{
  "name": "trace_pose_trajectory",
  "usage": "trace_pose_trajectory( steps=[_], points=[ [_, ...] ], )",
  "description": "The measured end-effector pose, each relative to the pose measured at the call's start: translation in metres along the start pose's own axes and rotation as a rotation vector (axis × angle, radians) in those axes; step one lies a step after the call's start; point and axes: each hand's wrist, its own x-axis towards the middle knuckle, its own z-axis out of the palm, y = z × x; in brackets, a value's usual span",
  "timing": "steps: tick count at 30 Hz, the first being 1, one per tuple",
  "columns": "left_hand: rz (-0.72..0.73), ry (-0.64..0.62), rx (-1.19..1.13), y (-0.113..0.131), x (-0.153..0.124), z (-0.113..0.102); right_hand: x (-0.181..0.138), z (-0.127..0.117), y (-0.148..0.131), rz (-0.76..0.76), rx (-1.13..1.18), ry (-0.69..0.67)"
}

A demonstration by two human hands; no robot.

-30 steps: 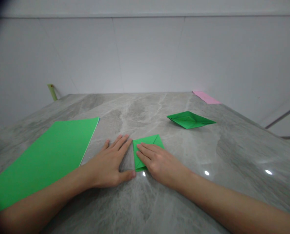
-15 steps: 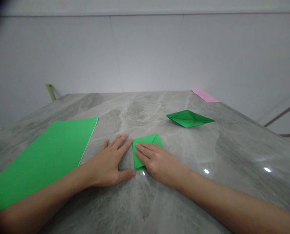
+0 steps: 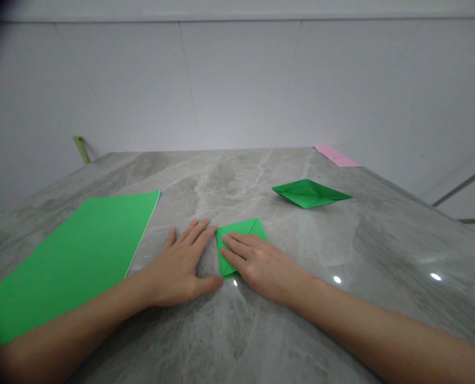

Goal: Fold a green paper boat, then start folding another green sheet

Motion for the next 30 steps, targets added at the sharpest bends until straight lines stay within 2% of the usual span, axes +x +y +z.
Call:
trace_pose_trajectory(
  steps=[20,30],
  points=[
    [-0.005,-0.013,0.001,-0.0008,0.0005,0.0003,-0.0022,0.0012,-0.0007,-0.007,0.011,0.004],
    [-0.010,-0.059,0.003,-0.0016,0.0006,-0.0017,0.0000,-0.0021,-0.0029,-0.001,-0.026,-0.027]
  ],
)
